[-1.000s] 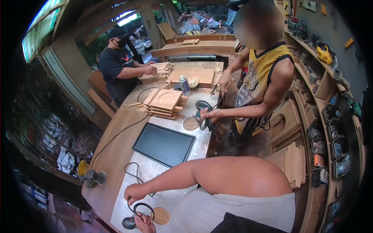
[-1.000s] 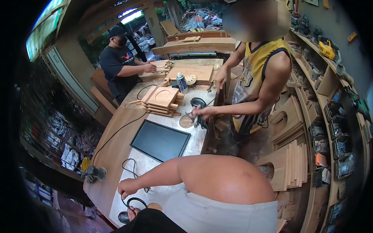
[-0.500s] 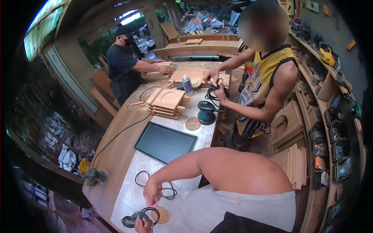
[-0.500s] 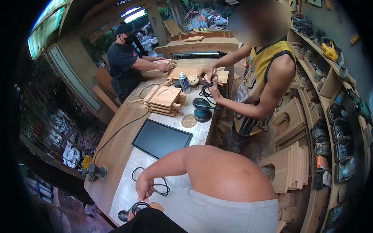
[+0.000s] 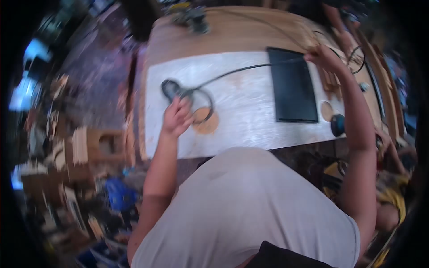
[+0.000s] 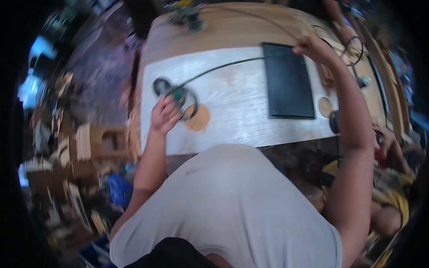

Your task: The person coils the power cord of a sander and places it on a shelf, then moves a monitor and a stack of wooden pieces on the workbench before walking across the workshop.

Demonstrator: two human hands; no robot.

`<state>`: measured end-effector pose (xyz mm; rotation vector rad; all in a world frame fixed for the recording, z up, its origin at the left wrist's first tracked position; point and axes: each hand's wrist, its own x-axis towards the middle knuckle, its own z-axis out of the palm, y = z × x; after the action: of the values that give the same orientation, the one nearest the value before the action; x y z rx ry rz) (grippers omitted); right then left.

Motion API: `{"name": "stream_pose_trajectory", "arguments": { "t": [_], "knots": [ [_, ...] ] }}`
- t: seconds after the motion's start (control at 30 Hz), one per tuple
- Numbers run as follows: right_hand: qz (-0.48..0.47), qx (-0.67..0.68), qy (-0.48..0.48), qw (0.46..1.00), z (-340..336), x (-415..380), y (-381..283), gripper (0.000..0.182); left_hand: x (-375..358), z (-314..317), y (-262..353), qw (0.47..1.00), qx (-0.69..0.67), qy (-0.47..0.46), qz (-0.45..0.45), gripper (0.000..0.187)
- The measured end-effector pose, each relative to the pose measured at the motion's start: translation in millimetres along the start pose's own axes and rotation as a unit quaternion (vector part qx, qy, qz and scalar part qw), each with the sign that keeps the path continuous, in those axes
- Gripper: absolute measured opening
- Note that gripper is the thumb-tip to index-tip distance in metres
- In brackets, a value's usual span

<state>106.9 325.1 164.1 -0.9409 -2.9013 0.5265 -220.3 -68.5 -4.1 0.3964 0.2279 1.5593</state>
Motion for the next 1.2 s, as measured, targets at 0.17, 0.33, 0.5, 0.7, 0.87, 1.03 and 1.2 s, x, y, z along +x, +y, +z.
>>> {"name": "stream_pose_trajectory", "arguments": {
  "t": [0.17, 0.33, 0.5, 0.7, 0.87, 1.03, 1.2],
  "knots": [
    [-0.221, -0.113, -0.218, 0.944, 97.9, -39.3, -86.4, 0.031, 6.0, 4.7, -9.9, 0.991, -0.014, 0.073, 0.111, 0.032],
    [-0.247, 0.069, -0.370, 0.893, 112.8, -45.8, -173.1, 0.038, 9.0, 21.4, -23.0, 0.975, 0.116, 0.138, 0.130, 0.034],
    [-0.288, 0.277, -0.322, 0.858, 130.3, -20.1, -200.6, 0.039, 14.7, 30.7, -32.9, 0.932, 0.293, 0.186, 0.102, 0.036],
    [-0.213, 0.459, -0.280, 0.816, 146.1, 13.2, -211.2, 0.042, 15.9, 40.3, -34.1, 0.923, 0.333, 0.180, 0.075, 0.033],
    [-0.197, 0.331, -0.115, 0.916, 143.4, 37.4, -197.8, 0.044, 12.5, 43.6, -23.1, 0.944, 0.290, 0.155, 0.031, 0.034],
    [-0.196, 0.306, -0.103, 0.926, 143.9, 56.9, -183.9, 0.043, 10.9, 33.2, -10.6, 0.958, 0.261, 0.102, -0.060, 0.035],
    [-0.209, 0.288, -0.077, 0.931, 149.3, 74.4, -174.0, 0.042, 13.4, 26.6, -7.5, 0.968, 0.225, 0.091, -0.064, 0.033]
  ]
}}
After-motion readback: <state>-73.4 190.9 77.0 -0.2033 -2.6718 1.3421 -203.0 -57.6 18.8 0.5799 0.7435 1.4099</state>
